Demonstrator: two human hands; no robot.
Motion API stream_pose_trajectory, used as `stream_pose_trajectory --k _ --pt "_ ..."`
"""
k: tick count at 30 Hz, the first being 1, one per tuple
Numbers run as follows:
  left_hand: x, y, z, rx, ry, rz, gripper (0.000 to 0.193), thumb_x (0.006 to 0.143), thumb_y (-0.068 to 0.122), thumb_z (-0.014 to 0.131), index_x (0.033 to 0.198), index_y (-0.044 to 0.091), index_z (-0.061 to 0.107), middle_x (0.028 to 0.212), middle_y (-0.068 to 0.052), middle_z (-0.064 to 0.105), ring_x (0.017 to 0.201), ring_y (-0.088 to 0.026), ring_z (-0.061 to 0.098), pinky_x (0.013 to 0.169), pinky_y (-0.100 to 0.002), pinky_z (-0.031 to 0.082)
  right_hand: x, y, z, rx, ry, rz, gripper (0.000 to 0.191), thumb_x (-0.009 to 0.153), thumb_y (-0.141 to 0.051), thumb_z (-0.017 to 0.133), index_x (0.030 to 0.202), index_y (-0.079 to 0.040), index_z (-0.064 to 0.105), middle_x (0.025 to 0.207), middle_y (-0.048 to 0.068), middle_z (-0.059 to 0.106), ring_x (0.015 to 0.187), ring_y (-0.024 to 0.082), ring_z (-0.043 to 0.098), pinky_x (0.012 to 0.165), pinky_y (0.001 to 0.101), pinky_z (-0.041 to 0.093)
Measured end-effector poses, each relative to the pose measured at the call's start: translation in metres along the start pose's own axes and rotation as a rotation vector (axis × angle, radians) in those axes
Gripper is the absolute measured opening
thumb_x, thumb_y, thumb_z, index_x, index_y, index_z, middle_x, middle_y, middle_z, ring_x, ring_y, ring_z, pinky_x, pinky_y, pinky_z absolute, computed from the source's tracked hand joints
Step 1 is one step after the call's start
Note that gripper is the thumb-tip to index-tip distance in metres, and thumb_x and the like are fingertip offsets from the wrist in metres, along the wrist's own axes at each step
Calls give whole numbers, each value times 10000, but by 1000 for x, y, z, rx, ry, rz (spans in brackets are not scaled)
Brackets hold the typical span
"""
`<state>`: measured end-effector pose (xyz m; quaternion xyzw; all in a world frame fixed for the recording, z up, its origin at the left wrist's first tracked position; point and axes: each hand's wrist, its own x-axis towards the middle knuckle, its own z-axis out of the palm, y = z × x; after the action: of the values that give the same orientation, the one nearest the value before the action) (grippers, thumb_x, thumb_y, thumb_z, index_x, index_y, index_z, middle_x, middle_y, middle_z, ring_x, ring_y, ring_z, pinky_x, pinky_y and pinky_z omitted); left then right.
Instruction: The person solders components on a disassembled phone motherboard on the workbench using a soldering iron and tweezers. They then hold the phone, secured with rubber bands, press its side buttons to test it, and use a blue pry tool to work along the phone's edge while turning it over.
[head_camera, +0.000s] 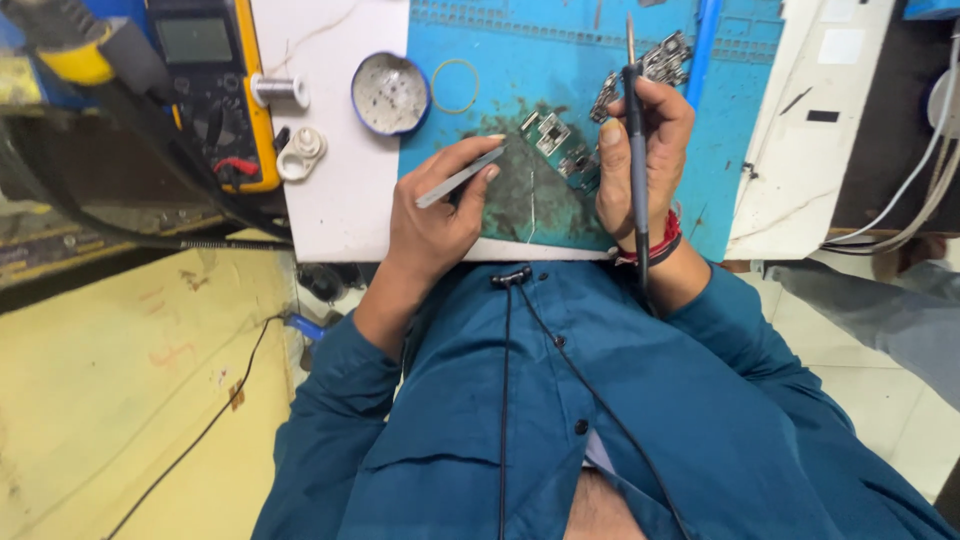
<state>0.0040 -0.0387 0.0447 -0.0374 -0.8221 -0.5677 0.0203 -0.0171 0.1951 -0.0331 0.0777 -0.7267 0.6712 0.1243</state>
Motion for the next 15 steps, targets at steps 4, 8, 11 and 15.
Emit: stream_pose_trajectory --k 4,8,11,15 --pt "4 -4 -6 86 -7 196 232 977 108 778 1196 62 719 1122 -138 750 998 -275 760 843 -328 607 5 -10 4 -116 -26 -58 345 1158 -74 663 1442 -40 471 1213 93 607 1076 125 604 947 267 532" --pt "5 -8 -11 239 3 256 240 949 125 803 1154 32 720 1108 -151 751 992 -301 749 855 -348 606 13 -27 6 -188 -40 -27 302 1100 -43 681 1376 -13 564 1146 85 632 899 121 610 784 260 523" --pt "9 -14 -9 84 3 176 203 953 88 790 1133 15 729 1060 -140 763 930 -252 755 800 -317 603 19 -38 5 -321 -51 -135 245 1091 -55 699 1315 22 638 1073 112 643 894 175 623 787 302 511" --pt "18 -22 12 -218 111 -53 110 984 58 747 1078 3 731 938 -87 779 799 -136 763 696 -246 593 18 -48 5 -339 -96 -113 195 1078 -121 672 1198 33 679 922 113 676 777 188 628 702 318 472"
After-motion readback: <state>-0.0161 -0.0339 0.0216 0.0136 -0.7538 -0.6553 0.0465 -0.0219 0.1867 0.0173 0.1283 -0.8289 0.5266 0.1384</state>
